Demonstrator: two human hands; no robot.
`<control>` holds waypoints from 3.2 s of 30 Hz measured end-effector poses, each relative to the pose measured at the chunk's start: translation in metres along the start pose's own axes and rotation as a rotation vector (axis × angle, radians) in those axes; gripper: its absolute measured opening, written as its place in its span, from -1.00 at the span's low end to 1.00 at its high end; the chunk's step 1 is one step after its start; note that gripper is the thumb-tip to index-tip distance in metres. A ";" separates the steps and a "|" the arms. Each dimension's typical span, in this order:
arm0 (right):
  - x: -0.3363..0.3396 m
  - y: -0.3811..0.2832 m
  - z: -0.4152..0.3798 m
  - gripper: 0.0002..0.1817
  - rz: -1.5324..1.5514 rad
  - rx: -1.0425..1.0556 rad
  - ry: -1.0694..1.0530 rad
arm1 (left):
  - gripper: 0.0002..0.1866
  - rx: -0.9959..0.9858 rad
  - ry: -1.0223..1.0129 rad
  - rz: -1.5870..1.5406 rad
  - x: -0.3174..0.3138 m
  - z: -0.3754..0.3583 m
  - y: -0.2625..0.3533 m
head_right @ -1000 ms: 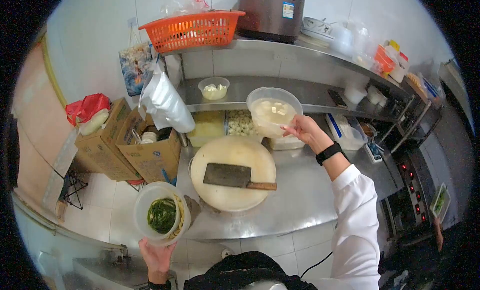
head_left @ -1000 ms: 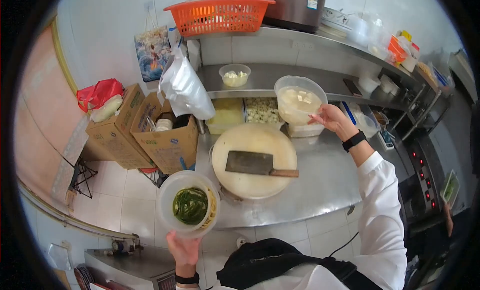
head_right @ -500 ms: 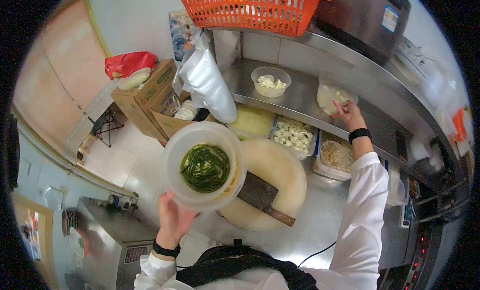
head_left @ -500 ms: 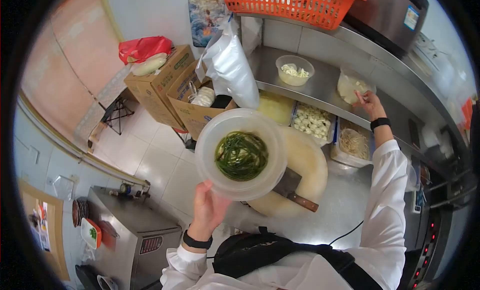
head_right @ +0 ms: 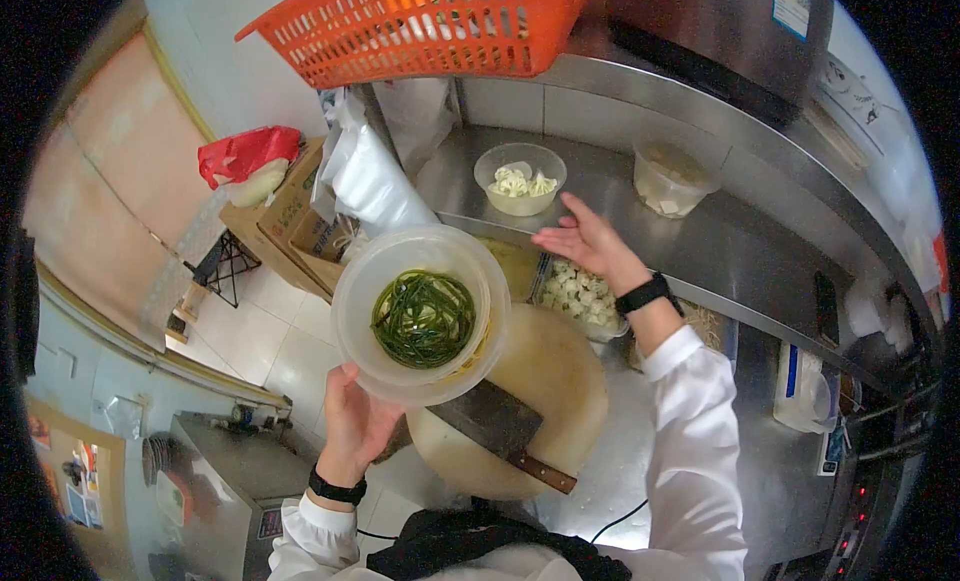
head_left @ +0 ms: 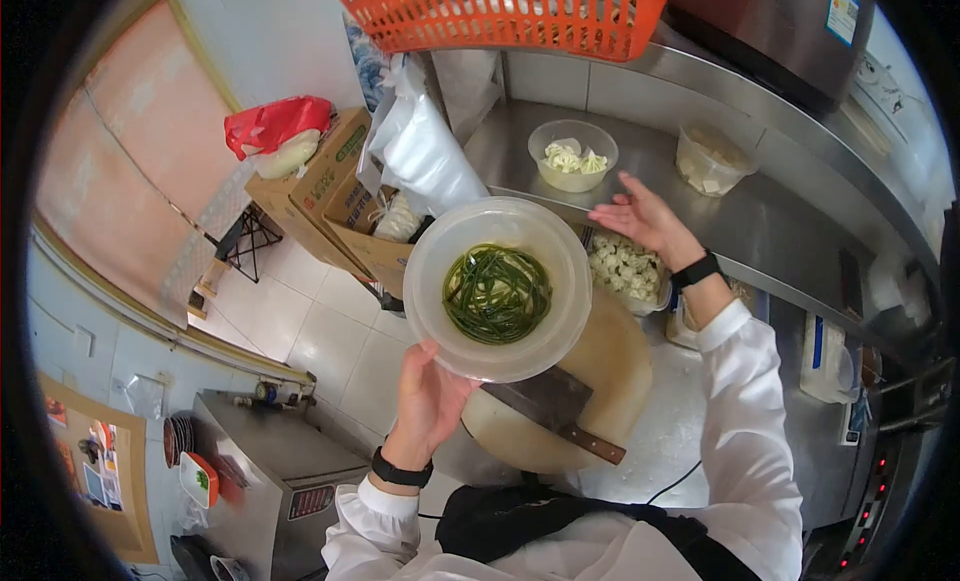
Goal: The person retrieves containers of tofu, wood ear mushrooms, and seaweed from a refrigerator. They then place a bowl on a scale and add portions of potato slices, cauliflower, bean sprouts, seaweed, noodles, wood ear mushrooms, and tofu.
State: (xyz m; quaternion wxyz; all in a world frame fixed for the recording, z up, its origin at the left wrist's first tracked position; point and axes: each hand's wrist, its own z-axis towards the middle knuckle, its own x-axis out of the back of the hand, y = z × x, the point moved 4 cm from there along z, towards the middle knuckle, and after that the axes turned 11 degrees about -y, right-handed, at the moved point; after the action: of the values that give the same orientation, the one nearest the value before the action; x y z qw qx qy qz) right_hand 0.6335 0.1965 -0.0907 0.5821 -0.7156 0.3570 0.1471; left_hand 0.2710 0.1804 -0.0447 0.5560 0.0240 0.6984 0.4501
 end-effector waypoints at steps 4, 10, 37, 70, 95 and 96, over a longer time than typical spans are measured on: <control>-0.020 0.001 0.044 -0.62 -0.005 0.106 -0.088 | -0.49 0.002 -0.002 0.030 -0.009 0.021 0.008; -0.016 -0.024 0.097 -0.66 -0.068 0.257 0.042 | -0.44 0.043 -0.034 0.111 -0.001 0.043 0.013; -0.043 -0.084 -0.036 -0.78 -1.611 0.721 0.281 | -0.43 0.279 -0.141 0.414 -0.016 0.207 0.003; 0.181 -0.099 -0.215 -0.84 -0.739 0.868 0.815 | -0.65 0.354 -0.139 0.131 0.008 0.184 -0.032; -0.178 0.482 -0.288 -0.92 -0.958 -0.356 -0.824 | -0.77 -0.247 0.739 -0.199 0.211 -0.448 -0.053; -0.181 0.508 -0.297 -0.93 -0.950 -0.437 -0.795 | -0.77 -0.240 0.750 -0.224 0.224 -0.472 -0.055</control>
State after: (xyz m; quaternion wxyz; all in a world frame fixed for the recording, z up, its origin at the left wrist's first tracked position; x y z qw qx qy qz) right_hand 0.0987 -0.0548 -0.2647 0.5125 -0.7883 -0.2784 0.1963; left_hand -0.1654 -0.0165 -0.2606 0.3071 -0.2833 0.7934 0.4426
